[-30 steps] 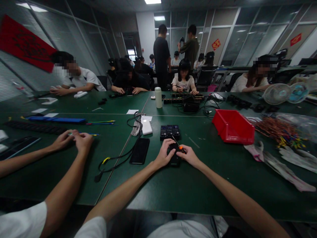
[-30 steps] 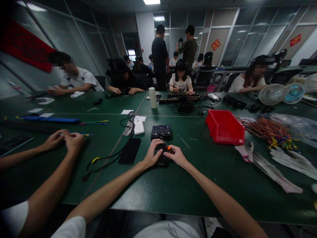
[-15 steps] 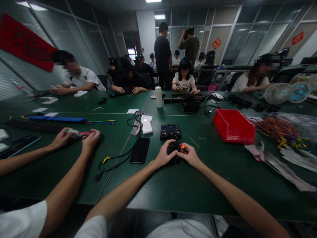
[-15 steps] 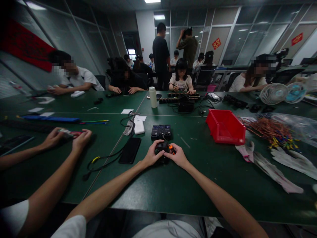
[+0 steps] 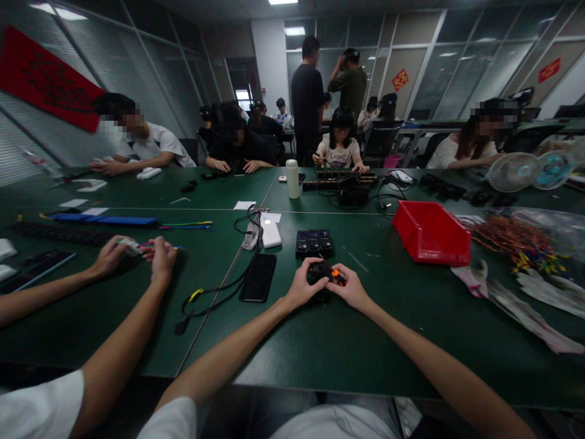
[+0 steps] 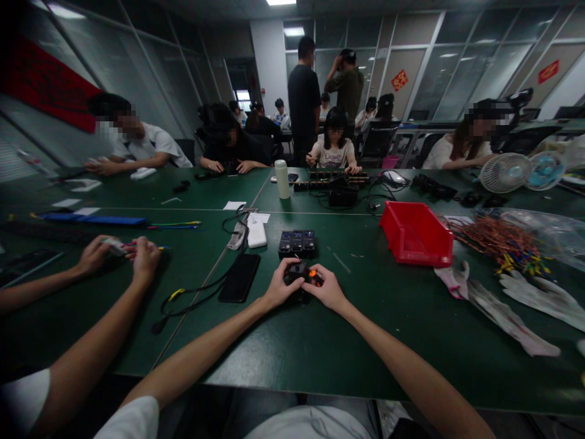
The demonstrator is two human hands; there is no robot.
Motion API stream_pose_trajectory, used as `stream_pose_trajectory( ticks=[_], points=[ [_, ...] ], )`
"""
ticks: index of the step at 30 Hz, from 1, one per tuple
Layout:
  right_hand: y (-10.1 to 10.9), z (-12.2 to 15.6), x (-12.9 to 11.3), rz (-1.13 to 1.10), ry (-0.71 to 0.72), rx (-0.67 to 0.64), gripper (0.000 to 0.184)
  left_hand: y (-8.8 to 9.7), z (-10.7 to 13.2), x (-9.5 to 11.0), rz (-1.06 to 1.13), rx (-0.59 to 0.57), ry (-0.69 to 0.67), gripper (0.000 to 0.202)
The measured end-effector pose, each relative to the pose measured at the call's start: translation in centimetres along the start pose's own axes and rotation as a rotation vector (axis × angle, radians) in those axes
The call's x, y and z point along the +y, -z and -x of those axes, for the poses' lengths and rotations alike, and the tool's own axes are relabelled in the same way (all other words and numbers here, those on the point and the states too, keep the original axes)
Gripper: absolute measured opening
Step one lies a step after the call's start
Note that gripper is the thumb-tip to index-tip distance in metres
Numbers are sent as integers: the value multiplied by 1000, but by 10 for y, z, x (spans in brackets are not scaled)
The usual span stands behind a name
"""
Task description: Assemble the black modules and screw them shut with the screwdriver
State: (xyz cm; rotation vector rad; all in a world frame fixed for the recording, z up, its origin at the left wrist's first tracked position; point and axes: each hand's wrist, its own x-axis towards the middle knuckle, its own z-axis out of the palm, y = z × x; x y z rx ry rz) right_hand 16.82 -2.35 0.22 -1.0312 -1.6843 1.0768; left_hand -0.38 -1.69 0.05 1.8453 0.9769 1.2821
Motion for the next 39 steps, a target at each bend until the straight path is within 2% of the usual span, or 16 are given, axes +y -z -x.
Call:
stream_pose_trajectory(
  ticks=[9, 17, 23, 27, 33, 39],
  points=[
    [-1, 1, 0, -45, -1, -5, 26, -3, -1, 2, -28, 49, -12, 42],
    [-2, 0, 5, -61, -14, -11, 32, -4, 1, 2, -6, 62, 2, 42],
    [-1, -3, 10, -16, -28, -14, 37, -4, 0, 2, 90, 44, 48, 43],
    [1, -3, 9, -12, -63, 0, 44, -3, -4, -4, 144, 140, 110, 44],
    [2, -4, 9, -80, -140, -70, 51, 1, -12, -17, 313, 275, 208, 45],
    [3, -7, 17, -82, -171, -57, 44, -2, -13, -22, 450, 279, 308, 50]
  ],
)
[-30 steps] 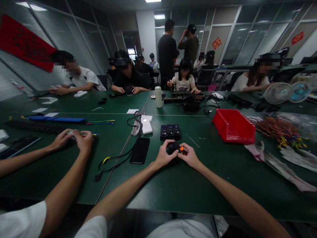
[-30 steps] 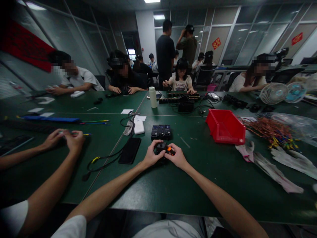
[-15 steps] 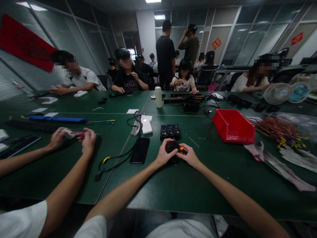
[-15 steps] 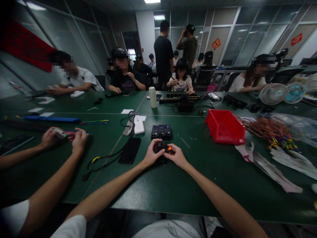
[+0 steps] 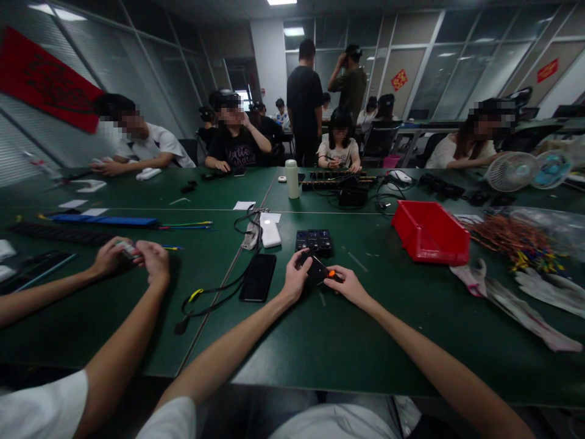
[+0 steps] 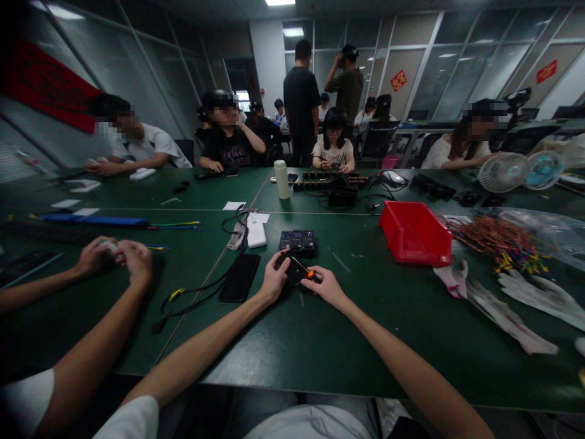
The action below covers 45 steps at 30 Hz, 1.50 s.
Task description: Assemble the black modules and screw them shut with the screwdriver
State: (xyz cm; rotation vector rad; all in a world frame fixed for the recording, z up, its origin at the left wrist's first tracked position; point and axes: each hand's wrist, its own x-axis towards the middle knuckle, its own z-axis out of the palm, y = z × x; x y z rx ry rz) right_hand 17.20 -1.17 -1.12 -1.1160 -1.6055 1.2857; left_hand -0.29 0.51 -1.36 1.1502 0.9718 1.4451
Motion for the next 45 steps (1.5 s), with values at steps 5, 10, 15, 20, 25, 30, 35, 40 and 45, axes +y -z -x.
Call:
stream_pose_trajectory(
  ticks=[5, 10, 15, 20, 25, 30, 35, 40, 45],
  points=[
    [3, 0, -1, -64, 6, 62, 38, 0, 1, 0, 70, -33, 65, 53],
    [9, -1, 2, -122, 18, 182, 38, 2, 4, 8, -105, -146, 6, 55],
    [15, -1, 2, -110, 42, 242, 39, 0, 9, 13, -264, -223, -26, 49],
    [17, -2, 0, -140, 52, 206, 43, 1, 8, 9, -224, -173, -8, 44],
    [17, -3, 1, -104, 59, 135, 50, 3, 6, 4, -177, -121, 3, 45],
    [18, -3, 3, -75, 70, 137, 49, 3, 6, 4, -169, -119, 12, 45],
    [16, -2, 4, -55, 70, 148, 51, 2, 8, 8, -226, -184, 26, 47],
    [15, 0, 1, -37, 78, 145, 50, 1, 9, 10, -278, -184, 13, 46],
    [16, 1, -1, 0, 82, 160, 48, 0, 10, 10, -291, -191, 10, 45]
  ],
)
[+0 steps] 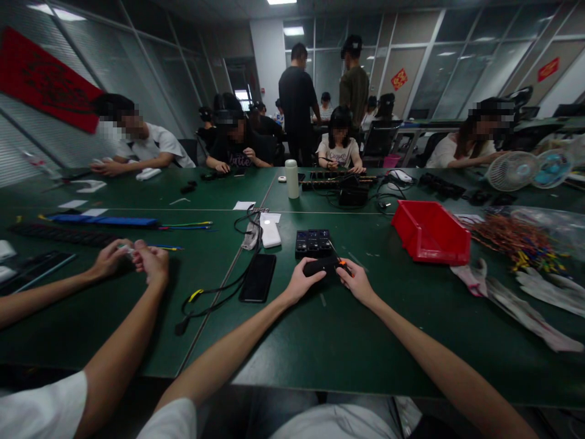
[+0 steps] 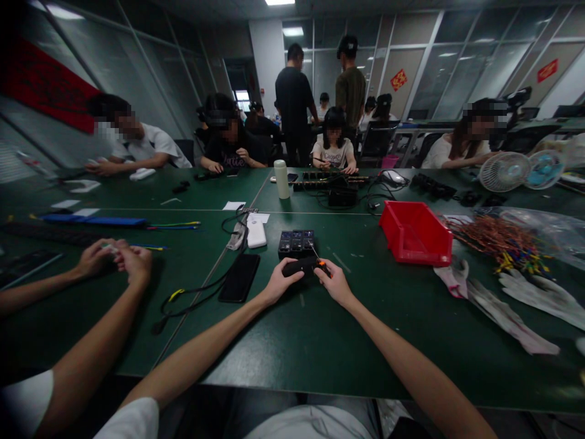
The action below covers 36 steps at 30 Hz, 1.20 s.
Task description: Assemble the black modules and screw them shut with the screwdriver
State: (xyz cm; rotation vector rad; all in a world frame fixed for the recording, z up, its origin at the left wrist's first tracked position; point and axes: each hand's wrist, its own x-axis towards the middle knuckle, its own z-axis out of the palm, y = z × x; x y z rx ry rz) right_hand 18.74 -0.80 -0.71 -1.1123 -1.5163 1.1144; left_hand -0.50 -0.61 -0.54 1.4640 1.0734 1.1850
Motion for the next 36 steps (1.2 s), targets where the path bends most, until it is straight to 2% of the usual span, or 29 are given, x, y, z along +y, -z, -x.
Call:
stream_pose_trajectory(
  ticks=[9, 17, 23, 29, 36],
  points=[
    [-2, -1, 7, -12, 5, 23, 45, -1, 0, 0, -44, -19, -17, 41],
    [-2, -6, 12, -143, -5, 44, 46, -2, 1, 0, -106, -179, -18, 39],
    [-1, -6, 11, -228, -6, -10, 45, 0, -1, -1, -73, -192, -18, 38],
    [-4, -6, 13, -254, -16, -25, 32, 0, 0, 0, -30, -207, -22, 38],
    [-3, -4, 7, -224, -28, -19, 41, 0, 1, 3, -56, -205, -63, 43]
  ],
)
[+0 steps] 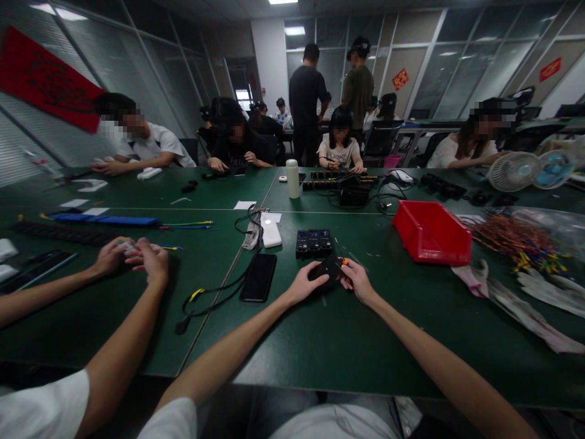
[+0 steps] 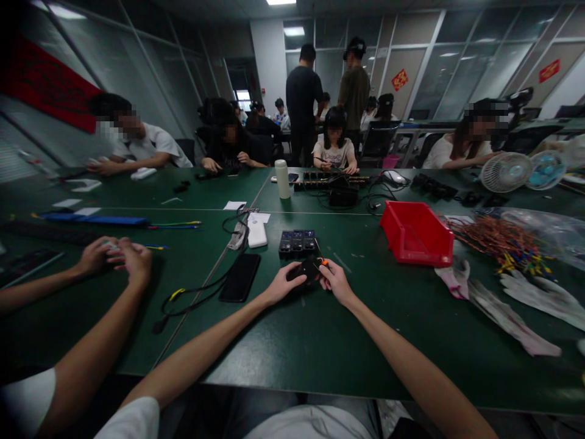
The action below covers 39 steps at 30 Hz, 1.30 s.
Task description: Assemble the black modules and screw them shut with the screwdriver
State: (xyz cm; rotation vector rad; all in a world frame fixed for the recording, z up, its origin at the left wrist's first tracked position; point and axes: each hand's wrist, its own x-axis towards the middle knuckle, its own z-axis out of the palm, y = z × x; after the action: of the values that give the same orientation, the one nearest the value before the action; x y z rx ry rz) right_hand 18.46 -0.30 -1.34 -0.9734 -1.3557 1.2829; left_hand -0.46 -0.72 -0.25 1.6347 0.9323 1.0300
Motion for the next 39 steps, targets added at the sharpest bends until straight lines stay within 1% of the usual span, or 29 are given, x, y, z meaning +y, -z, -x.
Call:
stream_pose_trajectory(
  ticks=[3, 6, 13, 16, 19, 21, 23, 26, 31, 36, 39],
  points=[
    [0, 0, 0, 2, 5, -13, 44, 1, 0, 0, 30, -33, -28, 49],
    [0, 0, 0, 6, 6, -29, 44, 1, -1, -2, 52, -52, -37, 49],
    [-1, -1, -1, 3, -2, 10, 48, 1, -2, -5, 93, -8, 5, 49],
    [-2, -2, 1, 6, 4, 16, 47, 1, -3, -7, 149, 57, 37, 50],
    [-2, -2, 3, 13, 8, 1, 40, 1, -5, -8, 214, 128, 49, 59],
    [-1, -2, 3, 11, 6, -5, 34, 1, -6, -7, 217, 171, 38, 66],
    [1, -2, 2, 18, 4, -13, 30, 1, -6, -5, 175, 220, 17, 70],
    [5, -1, 0, 64, 11, -36, 28, 2, -6, -3, 94, 292, -31, 68],
    [13, -2, -3, 165, 34, -76, 27, 7, -7, -7, 24, 355, -76, 61],
    [17, -1, -11, 246, 24, -104, 33, 12, -11, -16, -20, 438, -59, 59],
    [18, 0, -15, 302, 32, -123, 34, 14, -12, -18, -32, 467, -34, 57]
  ],
)
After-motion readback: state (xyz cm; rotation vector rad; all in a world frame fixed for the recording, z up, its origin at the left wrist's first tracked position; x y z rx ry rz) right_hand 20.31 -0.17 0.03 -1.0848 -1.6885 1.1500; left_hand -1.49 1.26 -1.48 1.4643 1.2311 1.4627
